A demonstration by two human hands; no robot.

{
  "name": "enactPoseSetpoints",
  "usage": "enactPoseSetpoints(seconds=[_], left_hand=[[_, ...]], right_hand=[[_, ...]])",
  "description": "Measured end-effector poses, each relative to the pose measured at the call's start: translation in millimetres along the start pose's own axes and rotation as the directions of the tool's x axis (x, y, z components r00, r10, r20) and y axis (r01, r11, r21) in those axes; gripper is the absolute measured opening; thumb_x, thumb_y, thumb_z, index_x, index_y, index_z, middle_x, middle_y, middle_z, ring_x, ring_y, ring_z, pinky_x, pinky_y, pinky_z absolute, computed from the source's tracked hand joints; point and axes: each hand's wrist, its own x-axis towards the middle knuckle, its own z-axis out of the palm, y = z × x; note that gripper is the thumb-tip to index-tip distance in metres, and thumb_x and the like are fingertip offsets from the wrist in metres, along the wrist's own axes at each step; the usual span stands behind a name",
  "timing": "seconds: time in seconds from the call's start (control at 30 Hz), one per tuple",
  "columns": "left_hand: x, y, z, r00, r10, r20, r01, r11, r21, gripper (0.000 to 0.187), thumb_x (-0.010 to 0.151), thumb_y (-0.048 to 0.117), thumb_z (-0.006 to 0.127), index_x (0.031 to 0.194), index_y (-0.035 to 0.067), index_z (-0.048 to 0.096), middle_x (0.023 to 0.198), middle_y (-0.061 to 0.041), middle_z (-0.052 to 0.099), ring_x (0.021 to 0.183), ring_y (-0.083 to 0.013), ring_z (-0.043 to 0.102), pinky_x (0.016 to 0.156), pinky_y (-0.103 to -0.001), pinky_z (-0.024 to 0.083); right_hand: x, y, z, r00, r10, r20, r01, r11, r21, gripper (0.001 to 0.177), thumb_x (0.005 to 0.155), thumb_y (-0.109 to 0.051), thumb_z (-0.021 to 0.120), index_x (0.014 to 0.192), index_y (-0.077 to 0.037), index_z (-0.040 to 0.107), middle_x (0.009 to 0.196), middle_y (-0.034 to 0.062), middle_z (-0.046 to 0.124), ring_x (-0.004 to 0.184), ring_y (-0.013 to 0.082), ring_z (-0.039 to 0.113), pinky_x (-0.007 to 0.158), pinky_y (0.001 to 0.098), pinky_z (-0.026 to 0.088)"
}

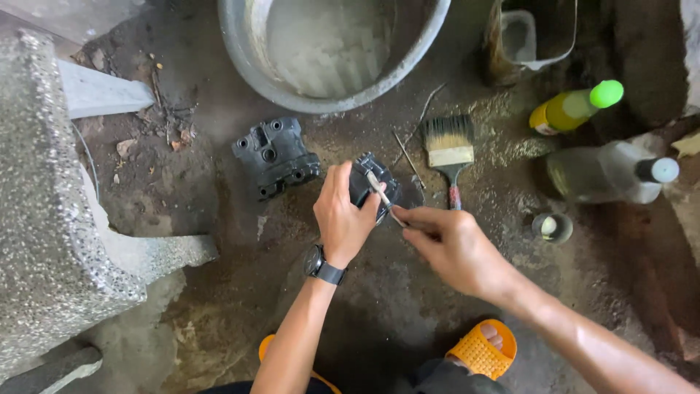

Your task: Cleaning motorcycle engine components using brushes and cleaning solution.

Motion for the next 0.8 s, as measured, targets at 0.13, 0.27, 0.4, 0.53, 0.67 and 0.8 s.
enactPoseSetpoints(seconds=[0.13, 0.27, 0.4, 0.53, 0.67, 0.8], left_hand=[[3, -2, -2, 0.999, -0.003, 0.042, 0.006, 0.998, -0.067, 0.053, 0.083, 0.018, 0.081, 0.125, 0.001, 0.055, 0.107, -0.015, 0.062, 0.096, -0.0368, 0.067, 0.078, -0.045, 0.053], [5, -4, 0, 1.000, 0.004, 0.023, -0.003, 0.998, -0.060, 0.051, 0.085, 0.023, 0.083, 0.123, 0.002, 0.055, 0.107, -0.016, 0.063, 0.095, -0.0369, 0.066, 0.077, -0.045, 0.052], [3, -10, 5, 0.998, 0.054, -0.030, -0.055, 0.997, -0.052, 0.052, 0.084, 0.019, 0.079, 0.125, 0.002, 0.054, 0.108, -0.015, 0.063, 0.098, -0.0380, 0.066, 0.080, -0.046, 0.052], [8, -6, -1, 1.000, 0.005, 0.000, -0.005, 0.998, -0.070, 0.051, 0.086, 0.023, 0.082, 0.124, 0.002, 0.055, 0.106, -0.015, 0.063, 0.096, -0.0379, 0.066, 0.078, -0.046, 0.052], [6, -5, 0, 1.000, 0.020, 0.009, -0.019, 0.998, -0.063, 0.052, 0.086, 0.024, 0.084, 0.125, 0.003, 0.055, 0.108, -0.016, 0.063, 0.098, -0.0388, 0.066, 0.080, -0.046, 0.052], [3, -6, 1, 0.999, 0.033, 0.032, -0.031, 0.998, -0.054, 0.056, 0.082, 0.020, 0.081, 0.128, 0.003, 0.053, 0.110, -0.016, 0.063, 0.101, -0.0389, 0.066, 0.082, -0.046, 0.052]], right_hand=[[3, -24, -23, 0.949, -0.304, 0.081, 0.264, 0.629, -0.731, 0.057, 0.085, -0.013, 0.067, 0.142, -0.013, 0.063, 0.068, 0.0173, 0.070, 0.056, 0.0354, 0.068, 0.052, 0.0454, 0.055], [0, -29, -11, 0.910, -0.307, 0.280, 0.290, -0.014, -0.957, 0.056, 0.087, -0.002, 0.061, 0.143, -0.002, 0.061, 0.074, 0.0121, 0.070, 0.050, 0.0170, 0.068, 0.042, 0.0325, 0.056], [4, -22, -1, 0.780, -0.620, -0.083, 0.580, 0.767, -0.273, 0.035, 0.091, -0.002, 0.065, 0.125, -0.001, 0.062, 0.081, 0.0174, 0.072, 0.065, 0.0139, 0.070, 0.054, 0.0318, 0.058], [10, -19, -9, 0.997, 0.073, 0.006, -0.071, 0.988, -0.136, 0.043, 0.094, -0.007, 0.068, 0.137, -0.008, 0.069, 0.063, 0.0247, 0.066, 0.043, 0.0193, 0.058, 0.045, 0.0401, 0.048], [2, -12, -10, 0.880, -0.404, 0.250, 0.274, -0.001, -0.962, 0.058, 0.084, -0.001, 0.064, 0.142, 0.001, 0.059, 0.074, 0.0154, 0.069, 0.051, 0.0204, 0.068, 0.043, 0.0321, 0.055], [0, -12, -3, 0.908, -0.400, 0.123, 0.338, 0.530, -0.778, 0.059, 0.079, -0.007, 0.066, 0.138, 0.004, 0.060, 0.072, 0.0156, 0.067, 0.049, 0.0292, 0.067, 0.044, 0.0376, 0.053]])
